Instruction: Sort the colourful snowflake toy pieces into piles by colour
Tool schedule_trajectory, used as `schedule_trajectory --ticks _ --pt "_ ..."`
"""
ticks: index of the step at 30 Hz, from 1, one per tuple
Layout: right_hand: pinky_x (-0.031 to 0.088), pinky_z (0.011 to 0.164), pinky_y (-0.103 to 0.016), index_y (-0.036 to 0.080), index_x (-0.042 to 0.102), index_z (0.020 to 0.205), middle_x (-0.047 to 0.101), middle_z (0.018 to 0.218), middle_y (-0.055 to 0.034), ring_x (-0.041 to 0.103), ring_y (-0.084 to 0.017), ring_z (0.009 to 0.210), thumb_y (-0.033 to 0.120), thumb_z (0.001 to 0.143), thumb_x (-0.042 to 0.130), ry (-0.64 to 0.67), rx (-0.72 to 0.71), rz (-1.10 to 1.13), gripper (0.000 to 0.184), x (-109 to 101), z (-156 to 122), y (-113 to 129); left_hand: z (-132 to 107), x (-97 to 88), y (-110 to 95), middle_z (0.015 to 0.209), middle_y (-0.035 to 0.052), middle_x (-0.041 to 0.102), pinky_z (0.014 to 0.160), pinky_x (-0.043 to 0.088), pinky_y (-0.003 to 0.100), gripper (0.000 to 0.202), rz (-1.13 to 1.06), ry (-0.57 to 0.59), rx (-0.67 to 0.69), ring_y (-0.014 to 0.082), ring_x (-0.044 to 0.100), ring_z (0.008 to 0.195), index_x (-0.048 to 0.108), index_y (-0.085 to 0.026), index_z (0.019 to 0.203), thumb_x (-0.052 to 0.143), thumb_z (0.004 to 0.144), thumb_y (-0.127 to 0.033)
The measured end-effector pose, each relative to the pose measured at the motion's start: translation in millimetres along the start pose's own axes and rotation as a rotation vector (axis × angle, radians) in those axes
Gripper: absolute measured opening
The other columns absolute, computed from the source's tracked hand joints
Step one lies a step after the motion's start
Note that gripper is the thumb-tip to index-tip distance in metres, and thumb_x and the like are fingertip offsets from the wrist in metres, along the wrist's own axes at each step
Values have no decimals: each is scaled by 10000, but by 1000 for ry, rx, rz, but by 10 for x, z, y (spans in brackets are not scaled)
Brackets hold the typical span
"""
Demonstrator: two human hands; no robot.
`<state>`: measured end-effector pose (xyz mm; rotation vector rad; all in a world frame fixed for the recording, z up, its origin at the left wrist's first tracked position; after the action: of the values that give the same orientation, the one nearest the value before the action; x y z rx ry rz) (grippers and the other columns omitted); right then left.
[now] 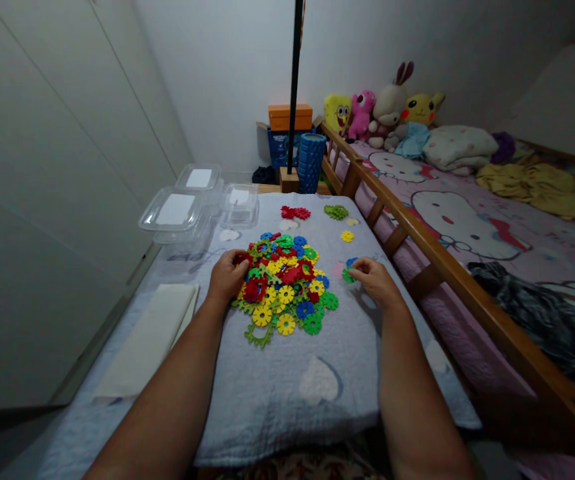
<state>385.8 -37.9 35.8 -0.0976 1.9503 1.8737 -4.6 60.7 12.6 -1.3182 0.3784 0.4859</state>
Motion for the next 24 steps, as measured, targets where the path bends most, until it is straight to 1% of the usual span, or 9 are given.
schedule_trajectory --ticks 2,4,7,11,16,18,21,23,24 --pt "380 600 -273 198 613 785 570 662 26 510 -143 622 453 642 741 -50 6 -38 319 -232 -63 -11 -2 -3 1 1032 83 714 944 531 395 342 -3 2 -1 244 671 974 691 -197 1021 590 767 -401" --pt "371 586 -273 196 620 778 552 650 32 500 -141 610 442 635 739 -69 22 -92 309 -422 -141 -46 1 -5 7 1037 83 713 949 529 396 345 -6 -2 -1 241 672 962 691 -197 1020 592 765 -408" --pt "348 557 -270 191 629 751 530 625 33 476 -134 584 414 639 725 -49 56 -167 267 -559 -269 -139 8 -3 21 1034 81 713 954 525 399 340 -3 -12 0 241 671 956 693 -201 1012 598 760 -409" --pt "329 539 -273 190 638 742 532 603 23 467 -138 568 401 669 706 -10 87 -187 233 -518 -408 -284 3 -5 26 1026 74 714 936 534 385 338 -37 -31 -6 240 670 963 693 -206 1016 615 747 -395" --pt "359 587 -290 201 643 760 559 651 8 509 -165 634 380 713 648 17 20 -312 185 -428 -437 -351 -17 -32 37 1042 68 704 912 544 365 364 -110 -71 -22 221 678 929 687 -194 1045 629 750 -400" --pt "404 644 -307 203 642 756 588 719 -12 543 -185 699 357 712 628 -6 -25 -400 160 -433 -418 -351 -14 -29 46 1040 67 699 924 542 368 364 -103 -72 -9 222 676 942 686 -195 1048 631 755 -402" --pt "460 809 -359 196 679 819 619 882 -58 578 -223 841 301 689 621 -123 -116 -545 177 -463 -400 -290 -1 -17 51 1033 65 694 946 538 374 341 -82 -68 17 227 672 976 689 -203 1037 619 764 -395" --pt "458 892 -395 195 701 900 622 965 -80 580 -244 909 279 703 623 -182 -175 -598 228 -421 -406 -208 2 -12 42 1031 65 692 956 536 379 326 -54 -62 24 231 670 986 692 -207 1023 615 765 -391" --pt "453 917 -405 199 704 925 626 992 -86 580 -251 937 276 724 626 -177 -213 -604 229 -358 -414 -154 2 -10 32 1036 66 691 962 534 383 325 -34 -56 23 233 668 989 694 -208 1020 614 764 -391"
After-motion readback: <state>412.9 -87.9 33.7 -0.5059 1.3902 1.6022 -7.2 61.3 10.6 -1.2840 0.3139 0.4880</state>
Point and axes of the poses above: each hand's wrist, its own z-axis towards the middle knuckle, its own x-axis out of the palm, y = z × x, the point moved 7 cm from there along z, towards the middle knuckle
